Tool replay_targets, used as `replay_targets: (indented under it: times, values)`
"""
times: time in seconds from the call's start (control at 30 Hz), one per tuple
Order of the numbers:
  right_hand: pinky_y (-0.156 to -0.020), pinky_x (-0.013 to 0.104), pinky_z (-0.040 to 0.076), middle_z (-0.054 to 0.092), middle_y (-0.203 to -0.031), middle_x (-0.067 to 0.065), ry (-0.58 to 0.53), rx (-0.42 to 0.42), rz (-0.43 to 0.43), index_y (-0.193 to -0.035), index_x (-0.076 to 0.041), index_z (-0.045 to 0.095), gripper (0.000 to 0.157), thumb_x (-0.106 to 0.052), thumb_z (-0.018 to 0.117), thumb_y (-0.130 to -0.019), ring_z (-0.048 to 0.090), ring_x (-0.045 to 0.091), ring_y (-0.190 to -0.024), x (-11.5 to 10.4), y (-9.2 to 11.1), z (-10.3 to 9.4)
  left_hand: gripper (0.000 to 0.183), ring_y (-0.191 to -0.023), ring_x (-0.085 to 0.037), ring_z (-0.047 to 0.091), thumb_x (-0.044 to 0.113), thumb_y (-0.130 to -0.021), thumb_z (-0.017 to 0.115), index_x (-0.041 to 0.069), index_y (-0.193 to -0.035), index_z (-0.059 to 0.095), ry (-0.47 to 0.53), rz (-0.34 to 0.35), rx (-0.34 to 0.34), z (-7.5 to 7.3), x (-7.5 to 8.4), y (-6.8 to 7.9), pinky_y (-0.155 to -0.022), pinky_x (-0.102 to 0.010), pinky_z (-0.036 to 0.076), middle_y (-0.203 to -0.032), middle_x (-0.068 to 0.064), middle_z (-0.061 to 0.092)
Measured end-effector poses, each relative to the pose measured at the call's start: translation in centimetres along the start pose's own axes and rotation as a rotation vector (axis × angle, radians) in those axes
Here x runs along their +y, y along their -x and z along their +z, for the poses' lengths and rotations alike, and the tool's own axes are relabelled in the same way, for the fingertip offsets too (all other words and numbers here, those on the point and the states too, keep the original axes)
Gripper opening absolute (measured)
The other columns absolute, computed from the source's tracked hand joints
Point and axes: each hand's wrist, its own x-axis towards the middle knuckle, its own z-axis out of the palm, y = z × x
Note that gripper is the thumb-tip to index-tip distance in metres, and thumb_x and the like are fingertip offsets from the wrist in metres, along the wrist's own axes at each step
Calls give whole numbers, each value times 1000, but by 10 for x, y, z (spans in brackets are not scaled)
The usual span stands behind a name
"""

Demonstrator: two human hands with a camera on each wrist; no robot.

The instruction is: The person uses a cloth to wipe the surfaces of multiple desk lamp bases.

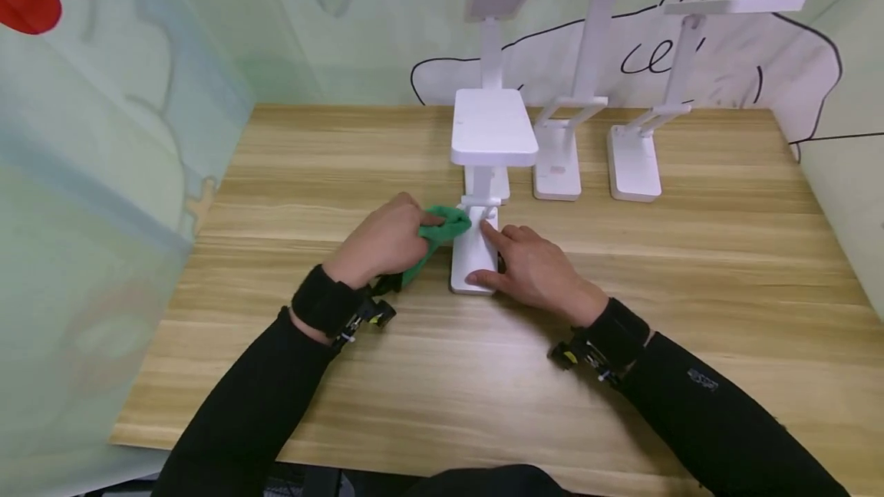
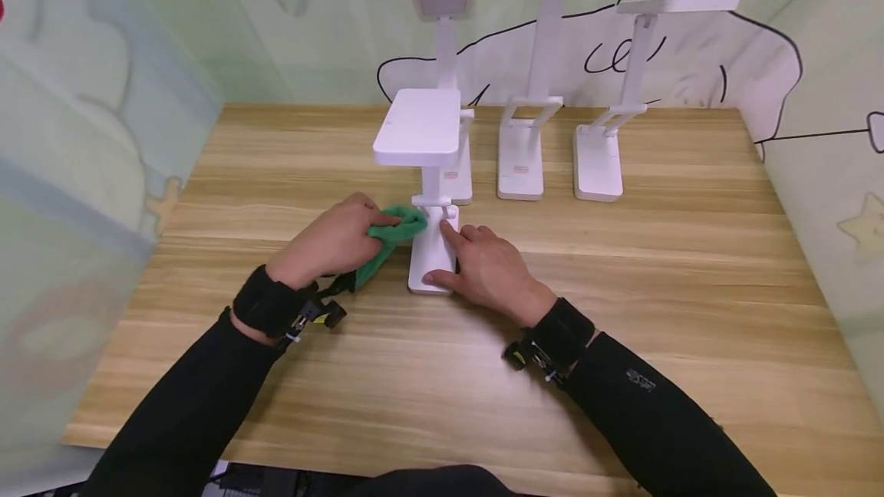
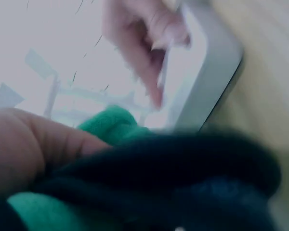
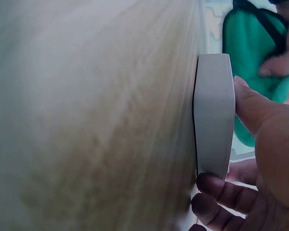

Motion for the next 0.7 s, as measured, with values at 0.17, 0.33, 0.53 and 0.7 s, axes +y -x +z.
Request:
replay_targets:
  times: [0.17, 0.33, 0.53, 0.7]
  values:
    - [-67, 40, 49, 58, -97, 10, 3, -12, 12, -149, -7, 35, 90, -67, 58, -84, 53, 24, -88, 1, 1, 0, 48, -104, -28, 51, 4, -81, 56, 11, -128, 63, -163, 161, 92, 17, 1, -13, -86, -40, 48, -122, -21, 56]
    - [-66, 41, 49, 58, -98, 10, -2, -3, 26, -150, -8, 32, 92, -67, 58, -84, 53, 24, -88, 2, 2, -1, 47, -106, -28, 51, 3, -79, 57, 13, -123, 67, -163, 230, 97, 25, 0, -12, -89, -40, 48, -122, -20, 57]
    - [-70, 40, 50, 60, -108, 14, -4, -26, 21, -150, -7, 33, 91, -60, 65, -83, 54, 25, -93, 3, 1, -2, 47, -97, -20, 51, -3, -78, 51, 15, -116, 71, -41, 289, -126, 16, -7, 9, -81, -31, 49, -115, -12, 59]
    - [-76, 42, 51, 58, -116, 16, -43, -84, 21, -152, -9, 29, 103, -70, 64, -77, 53, 26, -98, 3, -2, -6, 46, -98, -19, 54, -5, -79, 49, 15, -114, 72, -34, 150, -216, 0, -18, 26, -81, -30, 49, -112, -9, 62]
